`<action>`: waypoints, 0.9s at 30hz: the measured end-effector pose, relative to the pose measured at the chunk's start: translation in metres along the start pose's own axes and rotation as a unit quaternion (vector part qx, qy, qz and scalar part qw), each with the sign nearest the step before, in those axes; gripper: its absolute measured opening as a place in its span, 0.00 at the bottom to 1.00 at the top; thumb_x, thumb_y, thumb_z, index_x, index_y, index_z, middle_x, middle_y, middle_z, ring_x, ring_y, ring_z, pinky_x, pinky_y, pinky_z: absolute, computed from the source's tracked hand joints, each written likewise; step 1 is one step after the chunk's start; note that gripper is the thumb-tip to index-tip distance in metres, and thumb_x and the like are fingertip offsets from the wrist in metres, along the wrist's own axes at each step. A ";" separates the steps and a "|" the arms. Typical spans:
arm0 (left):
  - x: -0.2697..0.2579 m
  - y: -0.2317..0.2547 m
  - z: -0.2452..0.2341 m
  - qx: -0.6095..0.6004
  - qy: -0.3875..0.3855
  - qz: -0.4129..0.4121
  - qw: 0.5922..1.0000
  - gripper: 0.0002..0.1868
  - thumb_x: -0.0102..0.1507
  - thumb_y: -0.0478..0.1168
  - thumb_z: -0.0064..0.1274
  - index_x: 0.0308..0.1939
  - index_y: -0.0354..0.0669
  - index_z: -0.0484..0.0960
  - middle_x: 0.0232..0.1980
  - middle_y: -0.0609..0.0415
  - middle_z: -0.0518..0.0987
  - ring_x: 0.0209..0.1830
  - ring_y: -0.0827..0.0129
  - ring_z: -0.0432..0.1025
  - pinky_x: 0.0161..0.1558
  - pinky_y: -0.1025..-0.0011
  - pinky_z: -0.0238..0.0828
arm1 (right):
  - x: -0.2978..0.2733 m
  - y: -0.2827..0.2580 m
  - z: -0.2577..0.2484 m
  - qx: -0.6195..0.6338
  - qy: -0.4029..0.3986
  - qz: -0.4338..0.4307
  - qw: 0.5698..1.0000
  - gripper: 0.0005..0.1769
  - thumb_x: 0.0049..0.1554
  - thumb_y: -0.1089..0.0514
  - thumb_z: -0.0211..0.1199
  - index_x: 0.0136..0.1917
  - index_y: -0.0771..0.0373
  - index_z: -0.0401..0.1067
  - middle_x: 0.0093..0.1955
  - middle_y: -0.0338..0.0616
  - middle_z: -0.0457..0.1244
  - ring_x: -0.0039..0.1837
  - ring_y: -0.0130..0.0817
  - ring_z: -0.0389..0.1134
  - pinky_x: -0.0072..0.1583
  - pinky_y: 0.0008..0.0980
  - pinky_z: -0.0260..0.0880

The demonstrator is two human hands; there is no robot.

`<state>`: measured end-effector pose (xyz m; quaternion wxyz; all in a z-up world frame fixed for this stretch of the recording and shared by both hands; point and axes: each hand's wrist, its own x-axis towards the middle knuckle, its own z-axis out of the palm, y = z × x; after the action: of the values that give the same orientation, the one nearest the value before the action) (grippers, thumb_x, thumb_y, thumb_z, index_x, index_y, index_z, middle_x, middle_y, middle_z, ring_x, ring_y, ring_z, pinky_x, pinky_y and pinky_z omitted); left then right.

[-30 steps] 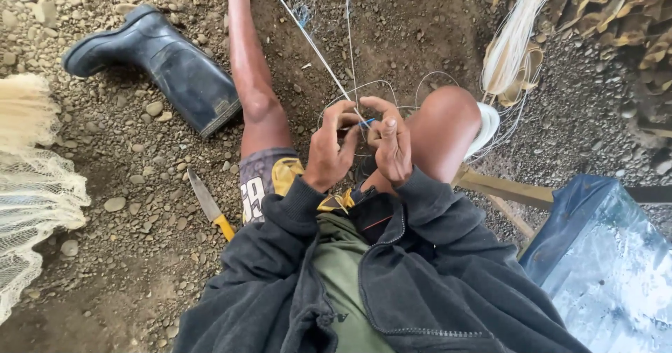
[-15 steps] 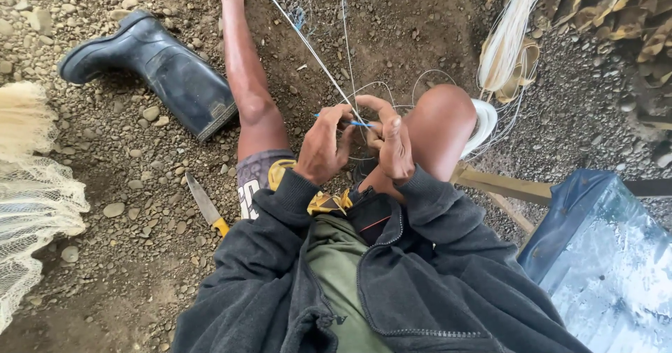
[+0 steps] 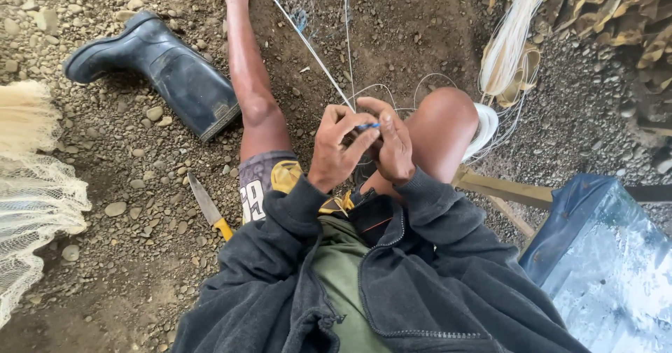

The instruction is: Repairing a fishing net by threading line through the mesh and tying knots using a shuttle and a knife.

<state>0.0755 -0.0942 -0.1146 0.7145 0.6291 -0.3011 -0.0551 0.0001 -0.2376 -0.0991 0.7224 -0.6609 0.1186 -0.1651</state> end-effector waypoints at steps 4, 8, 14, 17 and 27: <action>0.000 0.027 -0.006 0.045 0.035 0.016 0.998 0.07 0.76 0.38 0.69 0.59 0.50 0.93 0.52 0.56 0.68 0.51 0.62 0.75 0.49 0.68 0.84 | -0.002 0.000 -0.001 -0.018 -0.015 -0.022 0.999 0.31 0.84 0.47 0.46 0.84 0.72 0.71 0.25 0.42 0.62 0.35 0.28 0.70 0.41 0.21 0.68; 0.009 0.067 -0.041 -0.068 0.209 0.049 0.974 0.04 0.78 0.36 0.61 0.55 0.50 0.88 0.61 0.47 0.78 0.63 0.58 0.81 0.70 0.55 0.80 | -0.008 -0.001 -0.011 -0.065 -0.048 -0.037 0.996 0.30 0.84 0.50 0.46 0.89 0.72 0.64 0.25 0.35 0.58 0.27 0.19 0.56 0.35 0.21 0.59; 0.005 0.030 -0.088 -0.182 0.228 0.005 0.956 0.09 0.87 0.42 0.35 0.61 0.41 0.68 0.36 0.47 0.74 0.25 0.60 0.78 0.38 0.56 0.82 | -0.016 -0.008 -0.008 -0.024 -0.053 0.006 0.998 0.31 0.81 0.56 0.52 0.92 0.70 0.59 0.26 0.29 0.55 0.28 0.16 0.50 0.36 0.20 0.57; -0.005 0.002 -0.093 -0.076 0.097 -0.045 0.991 0.06 0.81 0.36 0.50 0.58 0.38 0.79 0.31 0.49 0.78 0.22 0.67 0.76 0.28 0.67 0.78 | -0.020 -0.009 -0.008 -0.022 -0.060 0.024 0.998 0.31 0.79 0.57 0.52 0.90 0.72 0.61 0.25 0.29 0.53 0.27 0.16 0.48 0.35 0.20 0.55; 0.005 0.009 -0.107 0.273 -0.189 -0.010 0.943 0.22 0.83 0.53 0.58 0.74 0.47 0.87 0.60 0.45 0.92 0.56 0.48 0.89 0.53 0.49 0.88 | -0.021 -0.011 -0.013 -0.079 -0.059 0.025 0.995 0.28 0.81 0.58 0.44 0.87 0.72 0.66 0.25 0.28 0.53 0.27 0.14 0.47 0.33 0.20 0.50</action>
<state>0.1303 -0.0019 -0.1076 0.4449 0.7807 -0.4282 -0.0959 -0.0253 -0.2422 -0.0904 0.6777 -0.7213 0.1050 -0.0973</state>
